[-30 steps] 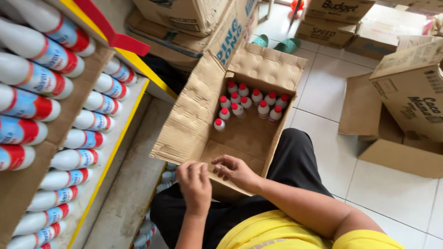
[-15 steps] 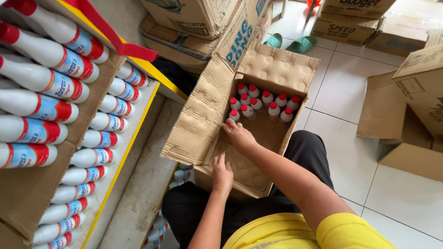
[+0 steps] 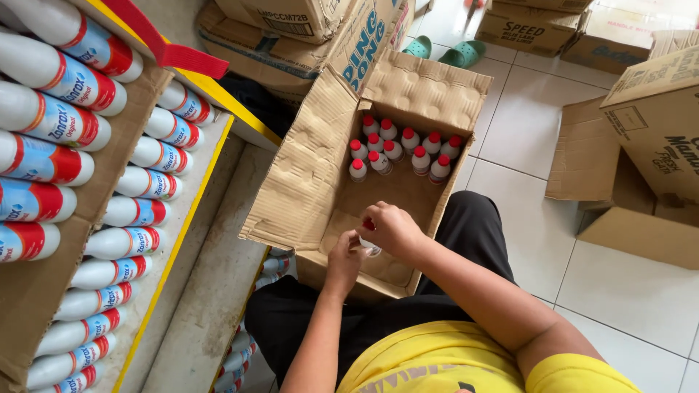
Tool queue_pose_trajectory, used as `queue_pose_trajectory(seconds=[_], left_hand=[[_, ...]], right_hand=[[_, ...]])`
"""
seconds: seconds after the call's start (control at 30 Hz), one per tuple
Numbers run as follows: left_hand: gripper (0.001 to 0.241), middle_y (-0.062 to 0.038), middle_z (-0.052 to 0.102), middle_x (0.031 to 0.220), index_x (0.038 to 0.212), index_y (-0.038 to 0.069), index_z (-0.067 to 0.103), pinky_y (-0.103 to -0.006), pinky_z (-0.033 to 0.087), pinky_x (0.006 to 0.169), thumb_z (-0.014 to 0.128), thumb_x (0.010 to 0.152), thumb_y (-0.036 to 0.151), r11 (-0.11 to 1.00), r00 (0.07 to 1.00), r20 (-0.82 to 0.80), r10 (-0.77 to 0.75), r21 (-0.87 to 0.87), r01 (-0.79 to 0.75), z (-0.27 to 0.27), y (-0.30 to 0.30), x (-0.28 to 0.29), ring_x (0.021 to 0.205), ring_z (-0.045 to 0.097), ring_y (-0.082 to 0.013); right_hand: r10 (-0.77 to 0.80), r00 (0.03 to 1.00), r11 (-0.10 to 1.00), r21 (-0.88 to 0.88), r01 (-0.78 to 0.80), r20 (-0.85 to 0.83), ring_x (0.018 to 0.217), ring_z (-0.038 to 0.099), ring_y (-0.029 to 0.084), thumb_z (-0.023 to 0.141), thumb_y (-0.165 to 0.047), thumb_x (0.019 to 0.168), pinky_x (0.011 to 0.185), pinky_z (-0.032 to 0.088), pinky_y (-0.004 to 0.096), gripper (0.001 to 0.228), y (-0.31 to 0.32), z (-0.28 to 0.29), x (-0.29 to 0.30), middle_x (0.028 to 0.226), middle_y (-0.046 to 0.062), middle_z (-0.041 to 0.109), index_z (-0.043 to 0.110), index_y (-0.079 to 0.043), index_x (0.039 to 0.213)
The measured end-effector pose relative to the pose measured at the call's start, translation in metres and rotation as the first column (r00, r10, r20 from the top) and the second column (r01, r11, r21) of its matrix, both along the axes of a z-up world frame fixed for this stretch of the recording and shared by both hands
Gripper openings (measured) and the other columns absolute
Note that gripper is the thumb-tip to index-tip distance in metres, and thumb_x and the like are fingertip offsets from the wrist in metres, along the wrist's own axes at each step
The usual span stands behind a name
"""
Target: Stocking shelves with bottles of liquid bleach and cleaning products from cardboard boxes.
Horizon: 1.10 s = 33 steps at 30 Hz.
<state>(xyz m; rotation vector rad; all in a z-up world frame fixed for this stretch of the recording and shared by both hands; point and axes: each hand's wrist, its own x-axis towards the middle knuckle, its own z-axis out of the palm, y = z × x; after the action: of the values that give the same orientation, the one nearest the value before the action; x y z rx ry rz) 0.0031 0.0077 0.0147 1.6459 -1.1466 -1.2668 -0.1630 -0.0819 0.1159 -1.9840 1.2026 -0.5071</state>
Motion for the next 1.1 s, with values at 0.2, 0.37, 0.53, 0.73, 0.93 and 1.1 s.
queue_pose_trajectory(seconds=[0.2, 0.37, 0.53, 0.73, 0.93, 1.1], left_hand=[[0.046, -0.008, 0.07, 0.116, 0.13, 0.002, 0.06, -0.0343, 0.054, 0.091, 0.077, 0.088, 0.007, 0.969, 0.898, -0.422, -0.128, 0.139, 0.204, 0.047, 0.005, 0.001, 0.106, 0.065, -0.0165], [0.047, -0.007, 0.069, 0.123, 0.135, 0.002, 0.058, -0.0358, 0.051, 0.1, 0.075, 0.093, 0.012, 0.975, 0.699, -0.709, -0.099, 0.071, 0.21, 0.079, 0.02, -0.003, 0.115, 0.064, -0.0178], [0.046, -0.007, 0.067, 0.129, 0.139, 0.004, 0.056, -0.0395, 0.05, 0.106, 0.072, 0.097, 0.014, 0.999, 0.502, -0.865, 0.003, 0.029, 0.043, 0.1, 0.036, 0.026, 0.121, 0.062, -0.0202], [0.062, -0.003, 0.063, 0.133, 0.15, 0.009, 0.05, -0.0365, 0.046, 0.107, 0.073, 0.093, 0.009, 0.951, 0.548, -0.836, 0.036, -0.14, -0.276, 0.175, 0.061, 0.069, 0.123, 0.059, -0.0166], [0.059, -0.009, 0.064, 0.131, 0.142, 0.0, 0.051, -0.04, 0.05, 0.108, 0.079, 0.09, 0.007, 0.764, 0.71, -0.69, 0.14, -0.38, -0.521, 0.227, 0.099, 0.126, 0.122, 0.061, -0.0214], [0.05, -0.007, 0.061, 0.13, 0.138, -0.001, 0.053, -0.0353, 0.05, 0.106, 0.076, 0.096, 0.011, 0.543, 0.846, -0.32, 0.427, -0.657, -0.523, 0.292, 0.116, 0.192, 0.121, 0.06, -0.0186]], right_hand=[[-0.077, 0.987, 0.989, 0.116, 0.093, -0.141, 0.075, 0.071, 0.031, 0.079, -0.04, 0.083, 0.07, 0.058, 0.042, 0.038, -0.002, 0.054, 0.002, 0.078, 0.014, 0.073, 0.071, -0.004, 0.081], [-0.047, 0.98, 0.986, 0.149, 0.076, -0.191, 0.069, 0.068, 0.032, 0.076, -0.048, 0.086, 0.065, 0.055, 0.043, 0.045, -0.002, 0.075, -0.001, 0.074, 0.013, 0.07, 0.072, -0.004, 0.08], [0.006, 1.0, 0.961, 0.278, -0.004, -0.005, 0.061, 0.063, 0.028, 0.066, -0.045, 0.095, 0.061, 0.053, 0.039, 0.038, 0.014, 0.098, 0.005, 0.072, 0.013, 0.067, 0.075, -0.008, 0.096], [0.305, 0.882, 0.94, 0.033, -0.338, 0.358, 0.078, 0.067, 0.017, 0.085, -0.027, 0.076, 0.065, 0.056, 0.035, 0.044, 0.036, 0.135, 0.062, 0.093, 0.007, 0.069, 0.07, -0.008, 0.113], [0.568, 0.643, 0.822, -0.326, -0.467, 0.513, 0.096, 0.069, 0.02, 0.086, -0.017, 0.078, 0.082, 0.057, 0.034, 0.047, 0.053, 0.189, 0.145, 0.114, 0.011, 0.068, 0.066, -0.002, 0.119], [0.598, 0.594, 0.801, -0.401, -0.444, 0.537, 0.09, 0.067, 0.021, 0.081, -0.011, 0.083, 0.077, 0.055, 0.034, 0.05, 0.07, 0.236, 0.22, 0.108, 0.013, 0.063, 0.063, -0.001, 0.129]])
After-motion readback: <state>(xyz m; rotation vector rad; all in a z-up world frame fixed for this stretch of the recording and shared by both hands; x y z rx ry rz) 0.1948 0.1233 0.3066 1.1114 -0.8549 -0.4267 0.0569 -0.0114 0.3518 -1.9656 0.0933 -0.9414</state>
